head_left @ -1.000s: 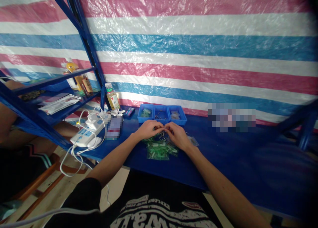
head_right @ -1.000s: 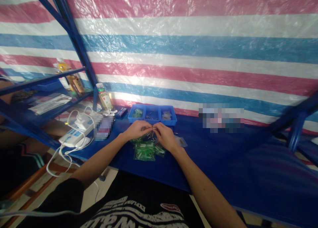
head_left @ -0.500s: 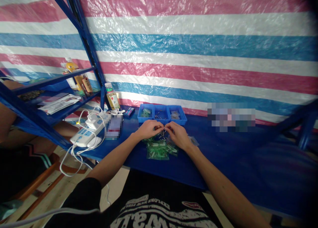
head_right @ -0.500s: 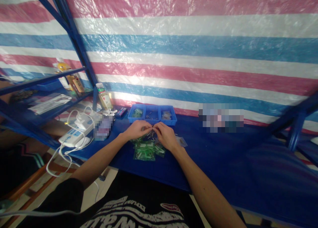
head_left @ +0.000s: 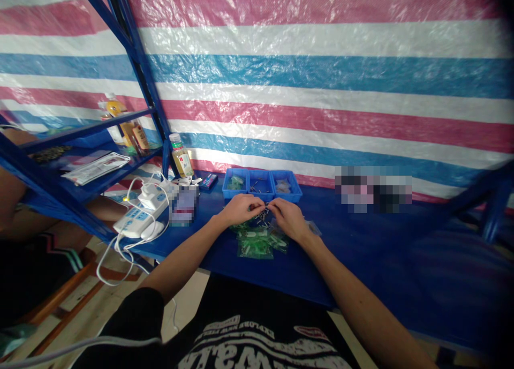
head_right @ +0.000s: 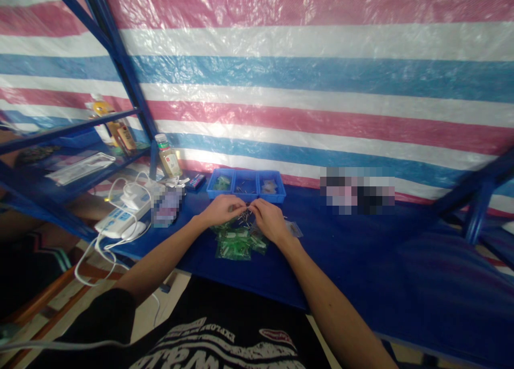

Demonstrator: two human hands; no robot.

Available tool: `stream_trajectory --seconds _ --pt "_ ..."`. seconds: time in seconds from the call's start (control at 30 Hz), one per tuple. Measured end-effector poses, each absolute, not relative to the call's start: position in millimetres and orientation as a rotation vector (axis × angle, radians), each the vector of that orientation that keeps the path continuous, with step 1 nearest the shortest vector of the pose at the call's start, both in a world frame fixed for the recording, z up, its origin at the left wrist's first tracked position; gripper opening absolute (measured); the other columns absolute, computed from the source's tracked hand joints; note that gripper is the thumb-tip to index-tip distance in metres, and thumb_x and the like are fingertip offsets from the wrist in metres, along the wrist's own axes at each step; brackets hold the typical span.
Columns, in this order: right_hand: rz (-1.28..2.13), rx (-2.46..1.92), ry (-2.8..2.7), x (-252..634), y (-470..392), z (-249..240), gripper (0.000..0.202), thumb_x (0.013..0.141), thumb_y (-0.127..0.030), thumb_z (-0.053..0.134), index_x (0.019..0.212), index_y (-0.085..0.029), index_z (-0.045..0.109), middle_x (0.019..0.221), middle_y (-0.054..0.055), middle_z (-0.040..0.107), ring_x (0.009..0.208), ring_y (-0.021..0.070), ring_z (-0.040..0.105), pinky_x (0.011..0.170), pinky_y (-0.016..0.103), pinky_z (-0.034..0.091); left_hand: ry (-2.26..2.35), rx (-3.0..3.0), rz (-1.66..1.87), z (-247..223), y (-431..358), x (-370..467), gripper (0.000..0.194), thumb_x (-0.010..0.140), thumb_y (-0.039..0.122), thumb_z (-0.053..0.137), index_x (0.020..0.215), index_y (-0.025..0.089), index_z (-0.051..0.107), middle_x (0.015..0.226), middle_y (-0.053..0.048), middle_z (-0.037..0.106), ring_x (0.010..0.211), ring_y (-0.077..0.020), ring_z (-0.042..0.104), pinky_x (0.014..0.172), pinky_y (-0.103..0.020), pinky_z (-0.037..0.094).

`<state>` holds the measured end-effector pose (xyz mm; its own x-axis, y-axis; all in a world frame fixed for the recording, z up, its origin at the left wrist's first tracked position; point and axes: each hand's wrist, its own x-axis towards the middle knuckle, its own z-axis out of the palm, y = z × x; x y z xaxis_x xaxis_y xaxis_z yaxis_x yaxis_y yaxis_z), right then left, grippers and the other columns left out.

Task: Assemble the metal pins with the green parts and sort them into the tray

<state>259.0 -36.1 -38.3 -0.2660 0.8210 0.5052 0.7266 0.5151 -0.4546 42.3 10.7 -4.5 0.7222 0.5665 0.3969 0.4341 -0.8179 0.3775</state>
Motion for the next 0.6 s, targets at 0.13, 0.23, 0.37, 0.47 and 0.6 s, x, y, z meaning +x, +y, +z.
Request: stream_trajectory --seconds 0.13,0.23,0.37,0.47,0.6 --pt "0.169 -1.292 -2.034 260.5 -34.6 -40.0 0.025 0.104 -0.029 0.044 0.089 -0.023 0.062 0.089 0.004 0.07 0.081 0.0205 0.063 0.074 0.029 0.042 0.793 2.679 0.733 -3.6 10.2 42.6 0.025 0.1 0.036 0.055 0.101 0.02 0.074 0.083 -0.002 0.073 0.074 -0.015 0.064 0.071 -0.025 0.042" --pt "0.202 -1.262 -2.017 260.9 -35.0 -39.1 0.019 0.103 -0.029 0.046 0.095 -0.024 0.063 0.091 0.004 0.071 0.083 0.0212 0.064 0.076 0.029 0.043 0.805 2.674 0.749 -4.2 10.7 42.5 0.024 0.1 0.036 0.055 0.101 0.02 0.074 0.085 -0.002 0.074 0.076 -0.0153 0.065 0.073 -0.025 0.043" --pt "0.251 -1.186 -2.02 260.3 -36.0 -37.6 0.013 0.1 -0.025 0.05 0.108 -0.024 0.061 0.096 0.004 0.071 0.088 0.0215 0.066 0.079 0.03 0.044 0.858 2.644 0.781 -4.6 11.8 41.8 0.023 0.099 0.034 0.056 0.099 0.02 0.074 0.083 -0.002 0.073 0.075 -0.0149 0.064 0.072 -0.024 0.043" --pt "0.228 -1.194 -2.018 259.9 -36.1 -37.4 0.012 0.1 -0.024 0.049 0.104 -0.024 0.06 0.095 0.004 0.071 0.088 0.0216 0.066 0.079 0.03 0.044 0.871 2.64 0.775 -4.3 12.0 41.8 0.023 0.099 0.035 0.056 0.099 0.02 0.074 0.082 -0.002 0.073 0.074 -0.0149 0.064 0.071 -0.024 0.043" --pt "0.202 -1.217 -1.998 260.4 -35.5 -37.5 0.013 0.1 -0.024 0.048 0.1 -0.024 0.061 0.095 0.004 0.071 0.088 0.0216 0.065 0.08 0.03 0.044 0.874 2.632 0.771 -4.6 11.5 42.3 0.024 0.099 0.036 0.056 0.098 0.02 0.074 0.081 -0.002 0.072 0.075 -0.0154 0.064 0.072 -0.025 0.043"
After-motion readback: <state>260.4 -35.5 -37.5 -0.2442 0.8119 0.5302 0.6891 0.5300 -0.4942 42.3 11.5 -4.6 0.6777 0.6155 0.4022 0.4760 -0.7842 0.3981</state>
